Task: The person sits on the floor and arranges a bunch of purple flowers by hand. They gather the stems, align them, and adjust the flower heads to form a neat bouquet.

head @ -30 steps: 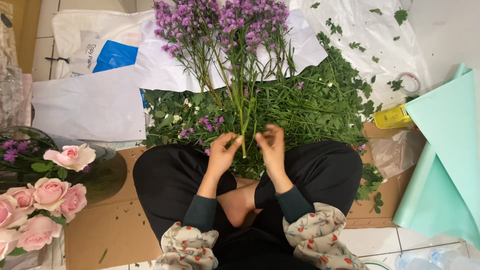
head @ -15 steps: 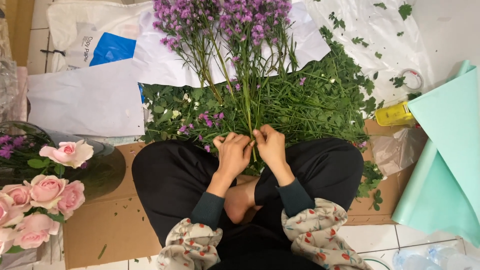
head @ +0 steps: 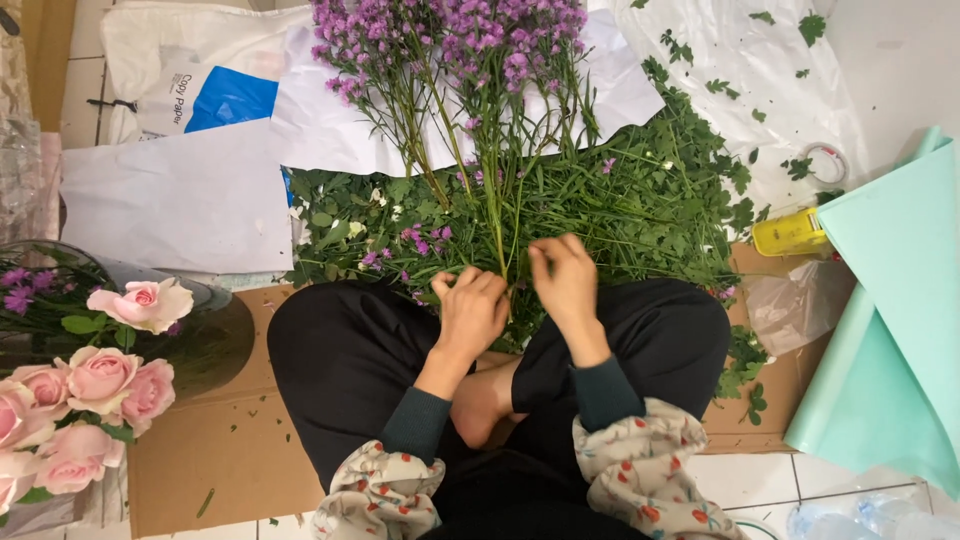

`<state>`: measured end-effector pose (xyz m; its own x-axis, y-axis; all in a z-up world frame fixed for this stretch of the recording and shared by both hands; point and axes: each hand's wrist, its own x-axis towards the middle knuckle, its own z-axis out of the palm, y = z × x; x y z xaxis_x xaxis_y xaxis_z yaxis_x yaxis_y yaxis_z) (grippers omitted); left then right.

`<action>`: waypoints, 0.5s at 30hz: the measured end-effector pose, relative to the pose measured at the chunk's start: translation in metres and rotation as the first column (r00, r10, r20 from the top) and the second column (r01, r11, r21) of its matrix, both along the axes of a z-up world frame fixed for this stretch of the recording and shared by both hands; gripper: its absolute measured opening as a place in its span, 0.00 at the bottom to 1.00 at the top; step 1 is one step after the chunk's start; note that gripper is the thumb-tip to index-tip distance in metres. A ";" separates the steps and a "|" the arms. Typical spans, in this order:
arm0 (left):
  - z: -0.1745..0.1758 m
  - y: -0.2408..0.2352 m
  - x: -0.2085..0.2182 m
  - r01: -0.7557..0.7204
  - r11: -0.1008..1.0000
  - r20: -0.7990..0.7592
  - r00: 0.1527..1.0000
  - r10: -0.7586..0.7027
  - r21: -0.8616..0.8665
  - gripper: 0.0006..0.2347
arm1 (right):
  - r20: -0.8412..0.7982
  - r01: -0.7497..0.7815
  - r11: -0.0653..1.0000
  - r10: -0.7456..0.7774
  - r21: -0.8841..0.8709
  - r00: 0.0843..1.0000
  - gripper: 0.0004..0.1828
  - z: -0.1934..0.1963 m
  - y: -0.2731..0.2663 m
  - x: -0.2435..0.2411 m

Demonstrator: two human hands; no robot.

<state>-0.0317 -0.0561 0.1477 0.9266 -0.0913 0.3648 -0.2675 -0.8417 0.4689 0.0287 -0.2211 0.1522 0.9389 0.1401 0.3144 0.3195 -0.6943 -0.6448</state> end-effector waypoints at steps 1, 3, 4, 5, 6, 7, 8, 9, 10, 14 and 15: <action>-0.002 -0.003 0.001 -0.002 1.000 0.001 1.000 0.002 -0.002 0.06 | 0.001 -0.002 1.000 0.002 -0.002 1.000 0.07 -0.003 0.007 0.012; -0.005 -0.006 -0.001 0.029 0.999 -0.017 0.999 -0.030 -0.015 0.07 | -0.124 -0.138 0.976 0.118 -0.168 0.985 0.13 -0.009 0.021 0.033; -0.005 -0.006 -0.001 0.029 0.999 -0.014 0.999 -0.029 -0.013 0.07 | -0.121 -0.138 0.976 0.119 -0.167 0.986 0.13 -0.014 0.027 0.043; -0.003 -0.006 -0.002 0.034 0.998 -0.037 0.999 -0.036 -0.045 0.07 | -0.294 -0.184 0.951 0.107 -0.247 0.950 0.17 -0.018 0.033 0.052; -0.002 -0.005 -0.002 0.037 0.997 -0.058 0.997 -0.042 -0.075 0.08 | -0.455 -0.243 0.918 0.079 -0.315 0.887 0.21 -0.022 0.040 0.063; -0.002 0.000 -0.001 0.036 0.997 -0.054 0.998 -0.040 -0.071 0.08 | -0.450 -0.243 0.918 0.082 -0.313 0.889 0.21 -0.037 0.040 0.077; -0.002 0.005 -0.001 0.012 0.996 -0.082 0.996 -0.018 -0.083 0.06 | -0.486 -0.256 0.923 0.090 -0.287 0.869 0.18 -0.054 0.040 0.090; -0.002 0.009 -0.002 -0.013 0.995 -0.111 0.994 0.002 -0.094 0.04 | -0.520 -0.268 0.927 0.099 -0.261 0.848 0.22 -0.070 0.040 0.102; -0.013 0.019 0.003 -0.011 0.996 -0.105 0.994 0.001 -0.092 0.04 | -0.515 -0.265 0.929 0.098 -0.260 0.851 0.22 -0.064 0.036 0.098; -0.024 0.046 0.017 -0.196 0.980 -0.257 0.946 0.197 0.031 0.08 | -0.552 -0.091 0.982 0.167 0.162 0.817 0.13 -0.034 0.014 0.076; -0.019 0.050 0.020 -0.176 0.980 -0.360 0.912 0.198 0.095 0.18 | -0.518 -0.006 0.950 0.175 0.311 0.837 0.13 -0.027 0.007 0.070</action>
<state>-0.0119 -0.0063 0.1286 0.9963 0.0859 -0.0040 0.0784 -0.8888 0.4516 0.0985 -0.2138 0.1257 0.9572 0.2166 -0.1921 -0.0805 -0.4384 -0.8952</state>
